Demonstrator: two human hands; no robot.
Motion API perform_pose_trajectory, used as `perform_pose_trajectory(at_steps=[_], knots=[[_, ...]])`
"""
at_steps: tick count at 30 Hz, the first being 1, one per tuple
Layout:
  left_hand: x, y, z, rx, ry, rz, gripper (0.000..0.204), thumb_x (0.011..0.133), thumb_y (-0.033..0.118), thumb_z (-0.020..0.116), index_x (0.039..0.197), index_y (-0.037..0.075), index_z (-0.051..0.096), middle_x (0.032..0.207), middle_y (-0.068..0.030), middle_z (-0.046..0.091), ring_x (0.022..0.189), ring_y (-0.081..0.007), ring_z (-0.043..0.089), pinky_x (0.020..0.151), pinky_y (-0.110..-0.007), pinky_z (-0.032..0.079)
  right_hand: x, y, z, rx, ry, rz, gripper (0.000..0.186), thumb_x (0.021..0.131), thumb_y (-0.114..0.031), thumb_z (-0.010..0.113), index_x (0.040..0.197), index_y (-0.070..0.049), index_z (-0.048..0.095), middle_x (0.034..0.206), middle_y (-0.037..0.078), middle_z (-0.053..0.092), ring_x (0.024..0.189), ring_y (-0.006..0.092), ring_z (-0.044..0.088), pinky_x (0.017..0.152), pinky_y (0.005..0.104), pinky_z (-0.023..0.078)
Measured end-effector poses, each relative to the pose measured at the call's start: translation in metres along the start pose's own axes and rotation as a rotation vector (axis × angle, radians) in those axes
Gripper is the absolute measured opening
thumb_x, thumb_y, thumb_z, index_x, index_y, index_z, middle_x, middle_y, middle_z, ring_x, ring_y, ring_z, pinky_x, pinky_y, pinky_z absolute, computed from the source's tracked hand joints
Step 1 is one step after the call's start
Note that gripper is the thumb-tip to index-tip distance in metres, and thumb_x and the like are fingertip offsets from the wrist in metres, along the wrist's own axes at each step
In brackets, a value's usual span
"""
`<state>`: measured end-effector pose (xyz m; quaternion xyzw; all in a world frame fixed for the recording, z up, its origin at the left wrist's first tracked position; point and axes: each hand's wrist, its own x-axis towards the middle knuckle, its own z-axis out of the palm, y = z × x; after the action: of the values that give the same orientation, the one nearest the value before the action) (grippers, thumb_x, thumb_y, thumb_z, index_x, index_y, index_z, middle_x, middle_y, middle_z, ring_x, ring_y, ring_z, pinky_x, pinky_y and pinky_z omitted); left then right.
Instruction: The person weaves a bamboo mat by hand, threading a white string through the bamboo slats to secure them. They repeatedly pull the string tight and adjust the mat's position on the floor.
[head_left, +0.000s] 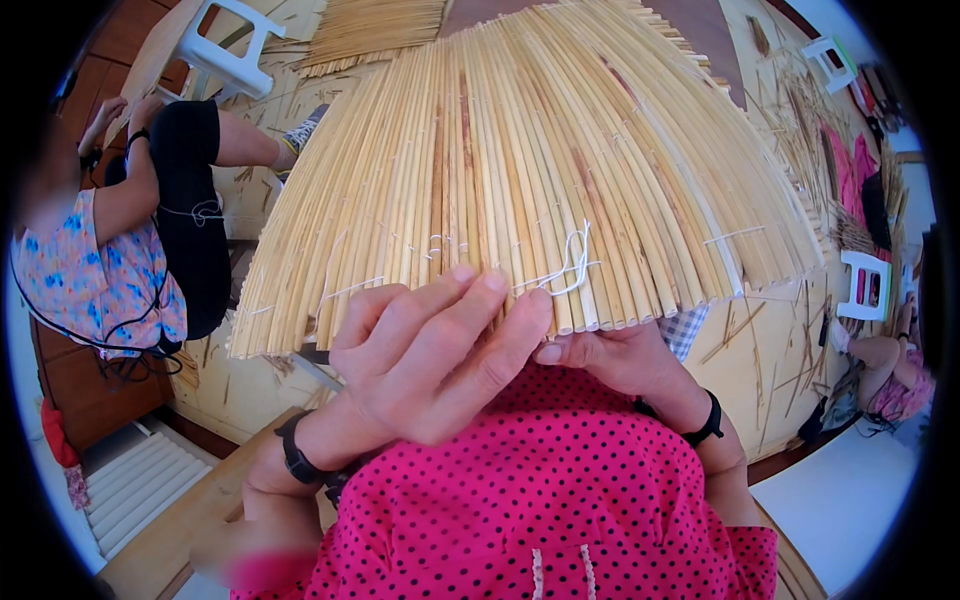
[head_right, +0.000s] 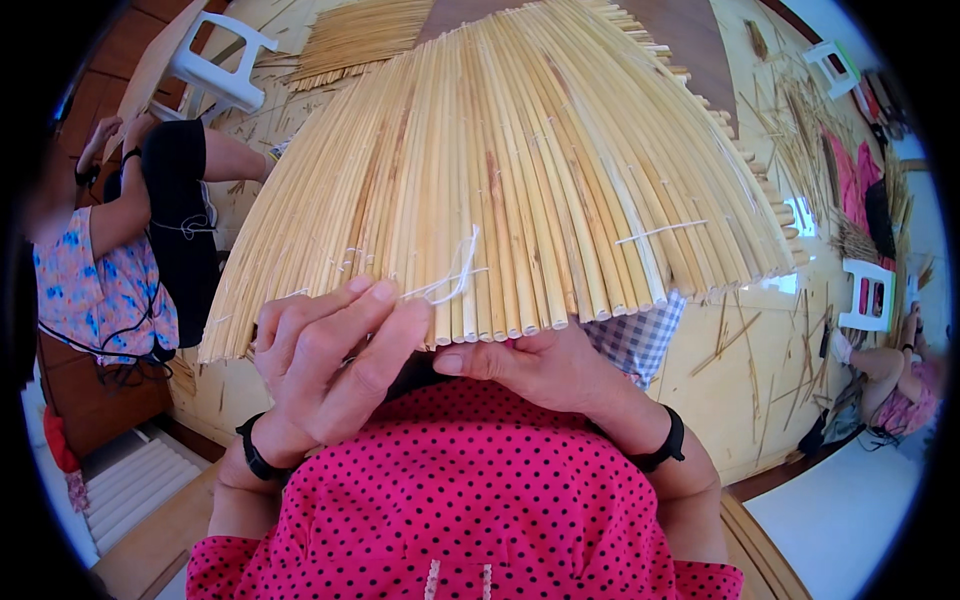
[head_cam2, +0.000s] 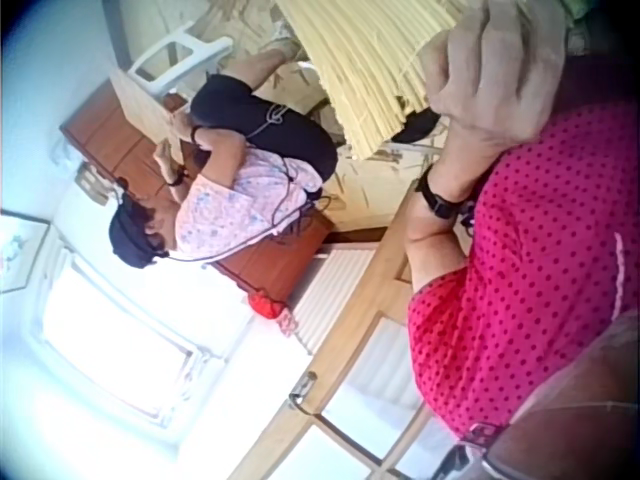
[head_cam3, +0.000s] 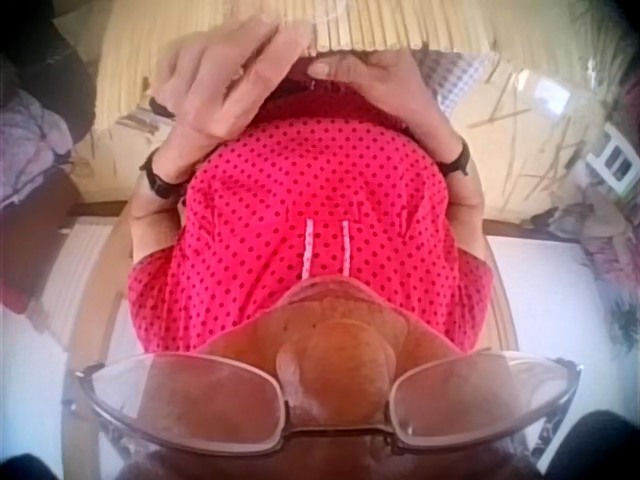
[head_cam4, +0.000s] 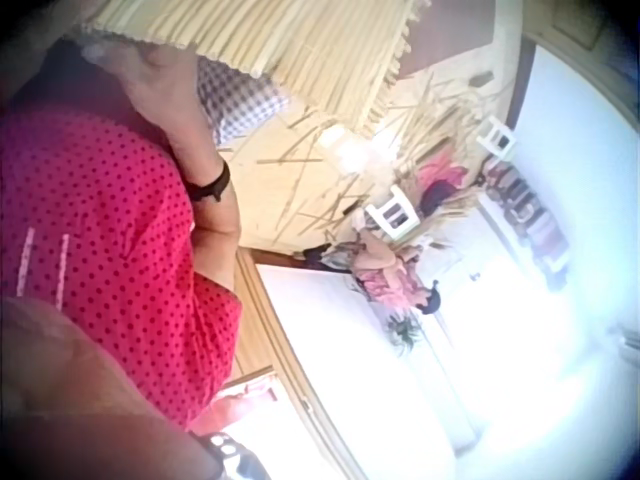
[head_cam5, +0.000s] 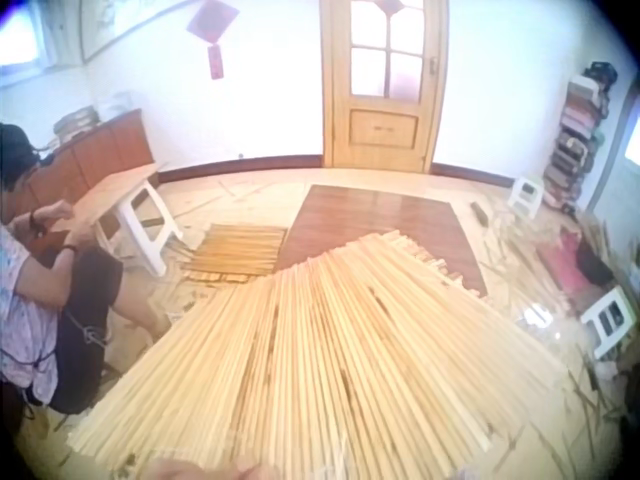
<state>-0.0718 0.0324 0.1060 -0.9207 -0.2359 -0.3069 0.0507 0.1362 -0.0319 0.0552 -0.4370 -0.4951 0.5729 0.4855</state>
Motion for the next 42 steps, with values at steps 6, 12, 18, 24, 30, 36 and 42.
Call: perform_pose_trajectory(at_steps=[6,12,18,24,30,36,42], knots=[[0.001,0.001,0.002,0.009,-0.021,0.015,0.035,0.075,0.014,0.074,0.109,0.014,0.074,0.106,-0.0031,0.067,0.089,-0.0176,0.066,0.072,-0.028,0.044,-0.001,0.007,-0.002,-0.223,0.086,-0.063,0.033,0.085,-0.013,0.078,0.116,-0.004,0.069,0.109,0.008,0.072,0.101,0.0213,0.068,0.089,0.0356,0.053],[-0.002,-0.004,0.005,0.033,-0.002,0.02,0.029,0.08,0.018,0.07,0.109,0.018,0.075,0.106,-0.0009,0.069,0.09,-0.0151,0.066,0.071,-0.026,0.045,-0.014,0.012,-0.01,-0.303,0.016,-0.077,0.032,0.087,-0.013,0.073,0.118,-0.006,0.067,0.112,0.005,0.069,0.104,0.0226,0.066,0.09,0.0384,0.052],[-0.001,-0.003,0.008,0.038,0.003,0.017,0.028,0.083,0.02,0.069,0.11,0.019,0.076,0.107,-0.0002,0.07,0.092,-0.0138,0.066,0.07,-0.025,0.045,-0.003,0.052,-0.005,0.605,0.037,0.114,0.035,0.094,-0.023,0.063,0.123,-0.005,0.06,0.105,0.009,0.068,0.093,0.0259,0.065,0.08,0.0402,0.053],[0.0,0.0,0.01,-0.002,-0.017,0.01,0.034,0.075,0.013,0.075,0.11,0.013,0.073,0.105,-0.0034,0.068,0.091,-0.0186,0.067,0.073,-0.028,0.044,0.006,0.037,0.003,1.312,0.281,0.408,0.044,0.097,-0.039,0.058,0.126,-0.006,0.056,0.115,0.007,0.064,0.097,0.0234,0.062,0.079,0.0415,0.053],[0.002,-0.001,0.007,-0.019,-0.043,0.027,0.027,0.078,0.008,0.073,0.105,0.009,0.071,0.108,-0.0058,0.069,0.091,-0.0199,0.067,0.072,-0.029,0.044,-0.01,0.093,-0.021,1.129,-0.029,0.115,0.05,0.099,-0.04,0.055,0.138,-0.009,0.051,0.139,0.009,0.055,0.126,0.0245,0.053,0.105,0.0454,0.045],[0.0,-0.005,0.009,-0.06,-0.042,0.019,0.023,0.081,0.003,0.071,0.103,0.007,0.067,0.107,-0.008,0.07,0.089,-0.0218,0.068,0.073,-0.03,0.046,-0.014,0.079,-0.034,1.367,0.072,0.046,0.048,0.101,-0.035,0.053,0.14,-0.007,0.049,0.141,0.009,0.054,0.129,0.0242,0.052,0.108,0.0432,0.044],[0.007,-0.01,0.01,-0.001,-0.042,0.054,0.028,0.078,0.01,0.07,0.106,0.009,0.072,0.101,-0.0044,0.07,0.087,-0.0187,0.067,0.069,-0.028,0.045,-0.006,0.058,-0.038,1.32,0.191,0.072,0.049,0.102,-0.032,0.052,0.142,-0.006,0.046,0.142,0.009,0.053,0.131,0.024,0.051,0.11,0.041,0.044]])
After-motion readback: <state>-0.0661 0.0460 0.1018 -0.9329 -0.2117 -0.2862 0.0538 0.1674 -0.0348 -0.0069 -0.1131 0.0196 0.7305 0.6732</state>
